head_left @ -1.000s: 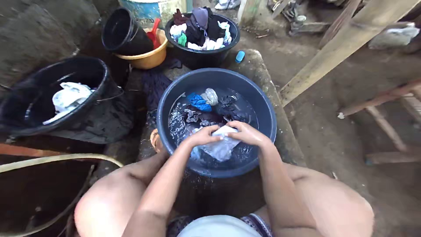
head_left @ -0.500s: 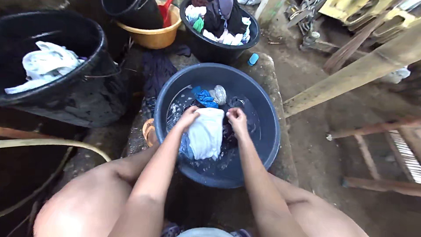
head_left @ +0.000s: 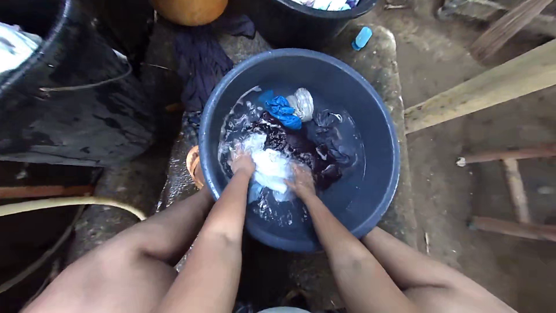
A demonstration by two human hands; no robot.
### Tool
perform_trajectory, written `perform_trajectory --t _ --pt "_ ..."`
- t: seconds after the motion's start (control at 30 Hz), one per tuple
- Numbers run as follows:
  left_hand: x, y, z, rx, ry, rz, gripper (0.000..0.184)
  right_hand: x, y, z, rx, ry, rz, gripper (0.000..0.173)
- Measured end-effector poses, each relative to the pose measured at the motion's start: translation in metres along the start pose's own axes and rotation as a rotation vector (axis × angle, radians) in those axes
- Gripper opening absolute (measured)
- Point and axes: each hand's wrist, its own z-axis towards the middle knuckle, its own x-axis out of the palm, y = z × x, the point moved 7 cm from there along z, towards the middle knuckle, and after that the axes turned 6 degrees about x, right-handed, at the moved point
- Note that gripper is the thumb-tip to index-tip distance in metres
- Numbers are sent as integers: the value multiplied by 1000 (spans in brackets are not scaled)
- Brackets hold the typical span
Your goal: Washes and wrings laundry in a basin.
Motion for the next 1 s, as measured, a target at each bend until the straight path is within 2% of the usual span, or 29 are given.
perform_trajectory --t 0.03,0.1,0.13,0.2,0.27,0.3,0.4,0.47,0.5,0.6,0.7,0.8,0.9,0.93,1.0 --pt "4 5 0 -87 -54 -67 66 -5 -5 1 139 -71 38 78" --pt "21 -6 -9 -153 -74 -103 77 5 5 -3 259 -133 79 70" --pt "29 -19 -17 -109 -50 -71 72 14 17 -5 236 -116 57 66" --pt "40 -40 -30 72 73 14 58 30 36 -9 70 -55 -40 56" --pt "39 -40 -36 158 211 18 59 29 37 -10 -40 18 -166 52" --pt "33 -34 -35 126 214 -38 61 25 30 -9 -32 25 -204 52" --pt "20 -3 -28 -121 46 -327 67 13 4 -10 152 5 -175 52" --pt "17 1 -32 -179 61 -329 74 6 1 -15 250 19 -117 60" --pt "12 -11 -38 -130 105 -296 70 2 5 -17 260 -5 -44 63" --pt "-23 -72 -68 105 132 -414 48 -9 22 -21 147 -170 394 43" --pt "-80 -128 -118 384 22 -569 36 -14 35 -23 2 -278 893 40" --pt "-152 -153 -182 572 -115 -750 33 -22 34 -22 5 -276 1244 47" --pt "-191 -149 -211 615 -236 -1192 34 -35 36 -10 51 -214 1525 54" --pt "-192 -141 -209 580 -250 -1274 38 -41 40 -9 87 -197 1606 53" --pt "-172 -109 -181 404 -293 -1245 39 -56 53 -18 154 -263 1692 42"
